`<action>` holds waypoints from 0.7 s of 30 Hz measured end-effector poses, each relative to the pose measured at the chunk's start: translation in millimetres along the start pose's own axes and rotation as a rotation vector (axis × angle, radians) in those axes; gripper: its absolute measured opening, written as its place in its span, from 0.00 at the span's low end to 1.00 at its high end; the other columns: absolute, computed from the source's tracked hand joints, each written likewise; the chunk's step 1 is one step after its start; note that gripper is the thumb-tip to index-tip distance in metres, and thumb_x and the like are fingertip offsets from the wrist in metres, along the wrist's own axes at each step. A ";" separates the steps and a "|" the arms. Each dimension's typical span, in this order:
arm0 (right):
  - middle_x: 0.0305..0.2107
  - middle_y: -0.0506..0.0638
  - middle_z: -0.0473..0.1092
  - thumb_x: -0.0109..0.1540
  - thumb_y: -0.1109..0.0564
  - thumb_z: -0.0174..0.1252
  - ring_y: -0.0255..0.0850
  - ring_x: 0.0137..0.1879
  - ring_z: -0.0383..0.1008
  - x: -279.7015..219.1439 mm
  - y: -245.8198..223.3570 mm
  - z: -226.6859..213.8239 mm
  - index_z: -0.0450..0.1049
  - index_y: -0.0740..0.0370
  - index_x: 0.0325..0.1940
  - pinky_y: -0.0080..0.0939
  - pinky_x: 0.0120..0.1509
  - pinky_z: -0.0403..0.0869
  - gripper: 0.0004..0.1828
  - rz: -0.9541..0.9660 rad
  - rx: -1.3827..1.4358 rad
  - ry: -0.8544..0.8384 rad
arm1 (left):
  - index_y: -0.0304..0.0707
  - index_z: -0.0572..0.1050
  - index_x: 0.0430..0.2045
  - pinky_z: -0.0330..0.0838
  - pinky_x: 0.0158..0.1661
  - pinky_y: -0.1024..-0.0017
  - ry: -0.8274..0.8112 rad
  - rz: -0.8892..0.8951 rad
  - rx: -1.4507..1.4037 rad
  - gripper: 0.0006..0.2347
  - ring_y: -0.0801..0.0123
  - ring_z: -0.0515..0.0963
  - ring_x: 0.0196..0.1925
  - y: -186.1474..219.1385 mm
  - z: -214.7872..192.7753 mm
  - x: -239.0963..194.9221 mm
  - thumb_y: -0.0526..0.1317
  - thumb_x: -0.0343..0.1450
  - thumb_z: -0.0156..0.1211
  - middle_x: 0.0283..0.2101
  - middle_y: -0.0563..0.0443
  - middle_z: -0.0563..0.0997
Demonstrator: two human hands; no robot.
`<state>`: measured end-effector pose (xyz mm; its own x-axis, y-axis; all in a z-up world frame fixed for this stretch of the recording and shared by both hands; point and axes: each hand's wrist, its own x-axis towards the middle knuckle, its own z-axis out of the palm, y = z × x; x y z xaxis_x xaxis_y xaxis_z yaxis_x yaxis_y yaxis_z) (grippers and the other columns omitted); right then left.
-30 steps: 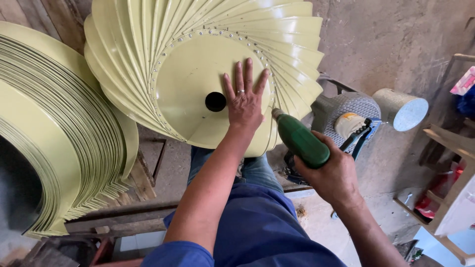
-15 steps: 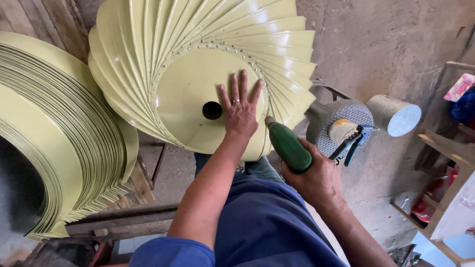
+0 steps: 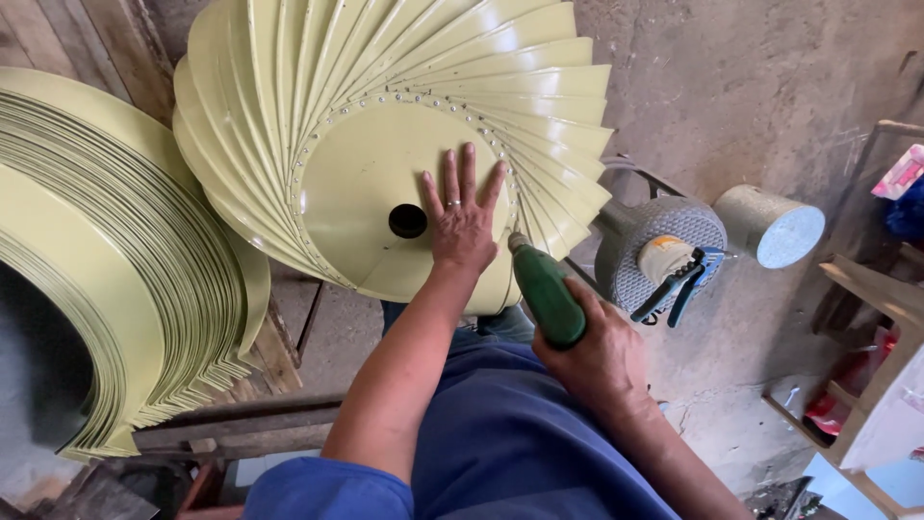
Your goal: Assemble metal ventilation fan blades using a drill and a rivet gun.
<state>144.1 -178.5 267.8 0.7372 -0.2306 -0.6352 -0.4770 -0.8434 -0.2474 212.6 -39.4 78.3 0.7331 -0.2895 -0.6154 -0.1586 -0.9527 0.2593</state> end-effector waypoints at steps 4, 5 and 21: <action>0.40 0.62 0.76 0.49 0.44 0.70 0.59 0.44 0.79 -1.0 -1.2 1.5 0.71 0.54 0.63 0.57 0.48 0.77 0.39 -0.011 -0.046 -0.024 | 0.66 0.41 0.77 0.21 0.71 0.35 -0.078 -0.004 -0.048 0.53 0.42 0.28 0.81 0.5 -1.5 -0.1 0.48 0.57 0.75 0.80 0.40 0.29; 0.39 0.62 0.76 0.49 0.44 0.70 0.59 0.44 0.79 -1.2 -2.2 1.2 0.70 0.55 0.63 0.57 0.48 0.77 0.39 -0.023 -0.070 -0.033 | 0.67 0.41 0.76 0.21 0.71 0.35 -0.058 -0.003 -0.051 0.53 0.42 0.28 0.80 -0.2 3.6 0.7 0.47 0.58 0.75 0.79 0.41 0.29; 0.43 0.61 0.75 0.49 0.43 0.70 0.58 0.45 0.79 1.2 4.5 2.2 0.69 0.54 0.65 0.57 0.48 0.78 0.41 -0.039 -0.094 -0.065 | 0.67 0.41 0.76 0.19 0.70 0.35 -0.087 -0.023 -0.037 0.53 0.42 0.26 0.80 1.7 -1.8 2.7 0.46 0.58 0.75 0.79 0.40 0.28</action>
